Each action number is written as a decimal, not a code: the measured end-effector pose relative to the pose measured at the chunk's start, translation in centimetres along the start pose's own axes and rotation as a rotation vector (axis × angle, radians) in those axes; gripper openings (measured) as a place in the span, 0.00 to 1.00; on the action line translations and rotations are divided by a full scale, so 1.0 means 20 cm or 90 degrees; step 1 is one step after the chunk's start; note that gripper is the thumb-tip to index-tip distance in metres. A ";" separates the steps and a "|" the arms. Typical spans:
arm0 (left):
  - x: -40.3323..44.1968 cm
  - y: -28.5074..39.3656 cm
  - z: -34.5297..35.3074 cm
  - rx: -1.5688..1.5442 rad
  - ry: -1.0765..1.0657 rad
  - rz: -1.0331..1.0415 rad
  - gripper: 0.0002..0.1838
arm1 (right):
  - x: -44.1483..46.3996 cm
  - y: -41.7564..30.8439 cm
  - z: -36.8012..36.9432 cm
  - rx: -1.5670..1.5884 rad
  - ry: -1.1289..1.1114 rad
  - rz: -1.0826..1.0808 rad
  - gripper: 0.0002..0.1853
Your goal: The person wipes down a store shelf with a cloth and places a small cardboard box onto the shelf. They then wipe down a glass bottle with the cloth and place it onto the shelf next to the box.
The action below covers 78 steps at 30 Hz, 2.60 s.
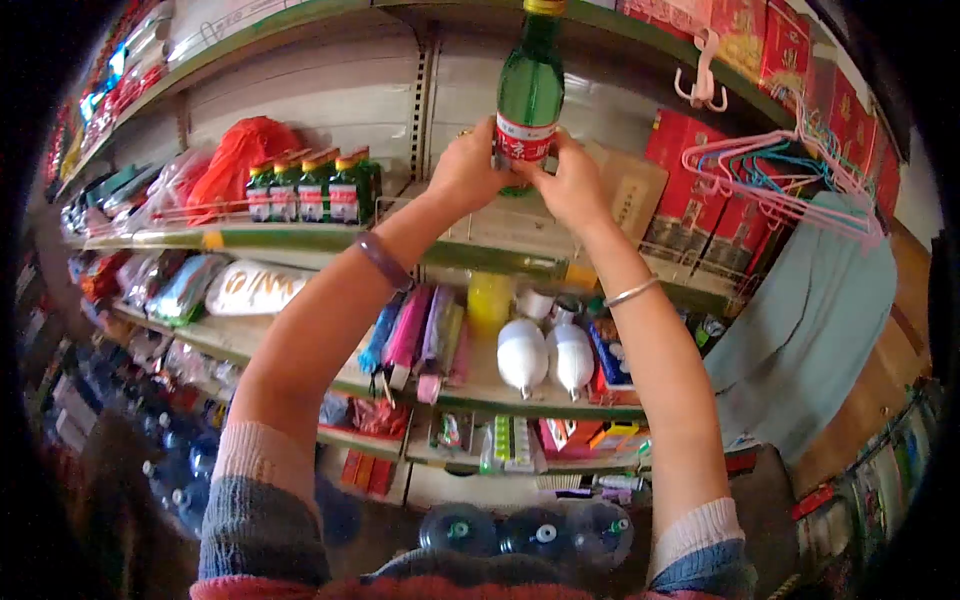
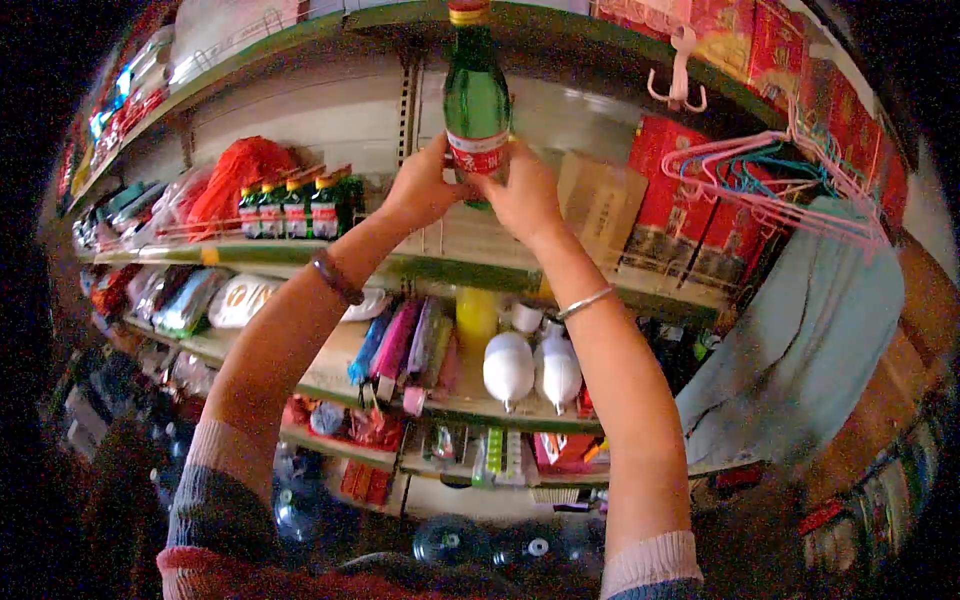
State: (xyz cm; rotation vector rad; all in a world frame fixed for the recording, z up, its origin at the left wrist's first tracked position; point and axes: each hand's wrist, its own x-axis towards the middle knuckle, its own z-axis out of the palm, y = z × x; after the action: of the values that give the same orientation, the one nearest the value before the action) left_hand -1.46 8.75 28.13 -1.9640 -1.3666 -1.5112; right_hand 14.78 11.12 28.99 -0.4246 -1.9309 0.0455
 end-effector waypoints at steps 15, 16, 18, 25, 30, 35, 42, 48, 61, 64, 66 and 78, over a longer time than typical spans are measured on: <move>0.50 -0.70 0.46 0.026 -0.361 -0.204 0.17 | 0.43 0.94 0.61 0.021 -0.221 0.278 0.18; 0.50 -0.68 0.45 0.033 -0.365 -0.203 0.14 | 0.43 0.96 0.62 0.026 -0.226 0.292 0.18; 0.54 -0.78 0.57 0.004 -0.399 -0.231 0.15 | 0.43 0.98 0.62 0.011 -0.239 0.324 0.19; 0.57 -0.89 0.74 -0.093 -0.459 -0.304 0.16 | 0.43 1.09 0.62 -0.017 -0.302 0.397 0.22; 0.56 -0.90 0.76 -0.093 -0.463 -0.287 0.13 | 0.40 1.05 0.61 0.034 -0.299 0.421 0.22; 0.55 -0.94 0.77 -0.024 -0.439 -0.172 0.13 | 0.40 1.18 0.67 0.012 -0.287 0.366 0.19; 0.57 -1.03 0.85 -0.011 -0.451 -0.184 0.12 | 0.41 1.23 0.72 -0.083 -0.252 0.376 0.21; 0.56 -1.07 0.85 -0.019 -0.445 -0.102 0.14 | 0.41 1.09 0.67 -0.113 -0.268 0.384 0.21; 0.62 -0.86 0.49 -0.286 -0.496 -0.228 0.18 | 0.42 1.05 0.63 0.019 -0.369 0.510 0.24; 0.55 -0.79 0.49 -0.531 -0.470 -0.431 0.24 | 0.46 1.03 0.59 -0.106 -0.477 0.533 0.22; 0.51 -0.93 0.54 -0.373 -0.422 -0.011 0.30 | 0.44 1.13 0.57 -0.009 -0.408 0.600 0.20; 0.62 -1.32 0.84 -0.214 -0.526 0.306 0.30 | 0.47 1.27 0.68 0.155 -0.355 0.500 0.17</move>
State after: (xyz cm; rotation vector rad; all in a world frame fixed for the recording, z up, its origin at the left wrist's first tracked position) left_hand -13.58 39.96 24.71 -3.0445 -0.7606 -0.7457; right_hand 6.31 40.08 26.10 -1.0623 -2.1308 0.9851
